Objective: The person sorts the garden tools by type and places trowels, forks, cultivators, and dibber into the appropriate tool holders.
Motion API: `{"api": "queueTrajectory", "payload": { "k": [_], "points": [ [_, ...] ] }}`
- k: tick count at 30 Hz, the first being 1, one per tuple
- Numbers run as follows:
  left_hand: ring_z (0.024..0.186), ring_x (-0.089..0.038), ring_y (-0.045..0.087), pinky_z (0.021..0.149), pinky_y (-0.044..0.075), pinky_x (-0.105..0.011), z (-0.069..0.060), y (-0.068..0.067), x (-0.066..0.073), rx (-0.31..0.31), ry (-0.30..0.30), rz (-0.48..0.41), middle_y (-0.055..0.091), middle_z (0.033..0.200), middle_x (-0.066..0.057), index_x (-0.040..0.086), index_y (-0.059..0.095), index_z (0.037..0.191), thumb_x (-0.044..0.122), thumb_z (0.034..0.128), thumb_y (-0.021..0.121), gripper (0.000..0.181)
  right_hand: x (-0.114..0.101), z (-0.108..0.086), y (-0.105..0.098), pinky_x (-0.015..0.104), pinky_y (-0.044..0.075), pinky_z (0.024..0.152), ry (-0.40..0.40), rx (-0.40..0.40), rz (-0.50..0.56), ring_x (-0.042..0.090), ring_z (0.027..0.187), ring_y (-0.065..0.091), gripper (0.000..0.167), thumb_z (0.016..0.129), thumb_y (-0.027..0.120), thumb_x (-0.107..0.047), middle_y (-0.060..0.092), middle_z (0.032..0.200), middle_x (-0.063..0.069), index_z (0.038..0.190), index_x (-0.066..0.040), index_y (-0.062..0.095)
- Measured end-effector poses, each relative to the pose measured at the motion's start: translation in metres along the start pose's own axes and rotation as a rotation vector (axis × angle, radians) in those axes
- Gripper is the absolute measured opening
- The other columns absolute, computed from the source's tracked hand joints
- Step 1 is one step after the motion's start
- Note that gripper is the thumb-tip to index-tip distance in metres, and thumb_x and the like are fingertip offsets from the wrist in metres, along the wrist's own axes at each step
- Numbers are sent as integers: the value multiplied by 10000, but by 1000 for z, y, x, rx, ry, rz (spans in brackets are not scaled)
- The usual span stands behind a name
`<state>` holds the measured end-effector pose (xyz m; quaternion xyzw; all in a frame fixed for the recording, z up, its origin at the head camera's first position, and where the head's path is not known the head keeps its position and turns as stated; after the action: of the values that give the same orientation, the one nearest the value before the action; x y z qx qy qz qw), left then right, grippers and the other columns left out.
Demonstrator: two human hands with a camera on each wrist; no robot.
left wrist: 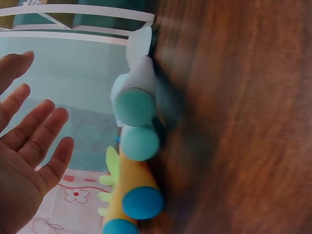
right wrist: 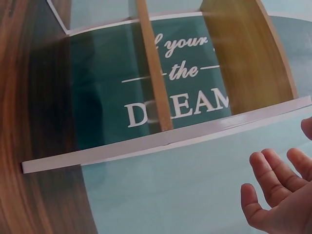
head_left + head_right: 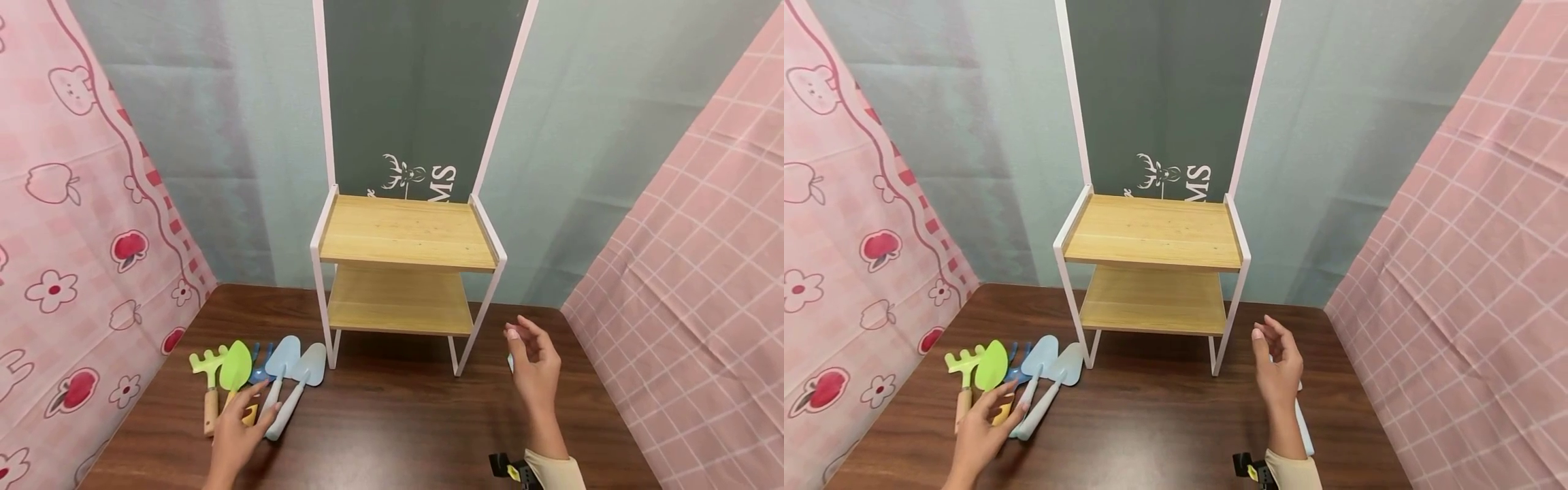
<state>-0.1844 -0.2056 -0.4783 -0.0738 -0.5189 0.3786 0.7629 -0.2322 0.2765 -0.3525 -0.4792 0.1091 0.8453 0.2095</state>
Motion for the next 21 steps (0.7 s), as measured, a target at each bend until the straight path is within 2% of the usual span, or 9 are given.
{"api": "queueTrajectory", "payload": {
  "k": [6, 11, 14, 17, 21],
  "points": [
    [848, -287, 633, 677, 510, -406, -6, 5, -16, -7, -91, -2, 665, 997, -73, 62, 669, 1100, 73, 672, 828, 456, -18, 5, 6, 168, 478, 766, -36, 14, 67, 130, 868, 636, 255, 881, 558, 69, 599, 984, 305, 1126, 137, 561],
    [824, -264, 640, 659, 509, -373, -10, 7, -24, 14, -101, 7, 671, 982, -61, 72, 683, 1067, 76, 644, 845, 453, -22, 9, 10, 167, 476, 775, -55, 15, 81, 154, 894, 627, 260, 875, 559, 76, 581, 1007, 322, 1126, 141, 563],
    [789, -261, 643, 645, 496, -263, -13, 4, -26, 71, -93, 11, 680, 951, -49, 71, 700, 1029, 72, 624, 856, 434, -23, 11, 12, 170, 473, 783, -62, 9, 98, 158, 910, 618, 270, 876, 557, 75, 564, 1018, 335, 1134, 157, 549],
    [749, -247, 639, 637, 455, -148, -17, 0, -27, 156, -99, -8, 688, 907, -52, 62, 710, 997, 59, 614, 860, 411, -26, 13, 15, 175, 469, 795, -72, 0, 125, 174, 929, 610, 286, 880, 552, 74, 543, 1033, 358, 1139, 191, 521],
    [713, -194, 623, 624, 426, -89, -26, 0, -32, 242, -138, -38, 690, 857, -60, 49, 711, 970, 57, 622, 856, 377, -30, 17, 17, 177, 468, 791, -91, -2, 159, 195, 931, 602, 298, 877, 546, 84, 544, 1032, 353, 1137, 219, 495]
  ]
}}
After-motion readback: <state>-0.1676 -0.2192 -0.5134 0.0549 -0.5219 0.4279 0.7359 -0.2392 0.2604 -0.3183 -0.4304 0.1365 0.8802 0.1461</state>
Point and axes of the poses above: each hand's wrist, its own z-axis towards the middle knuckle, its own y-axis out of the palm, x = y × z, the point moved 9 cm from there along z, towards the middle knuckle
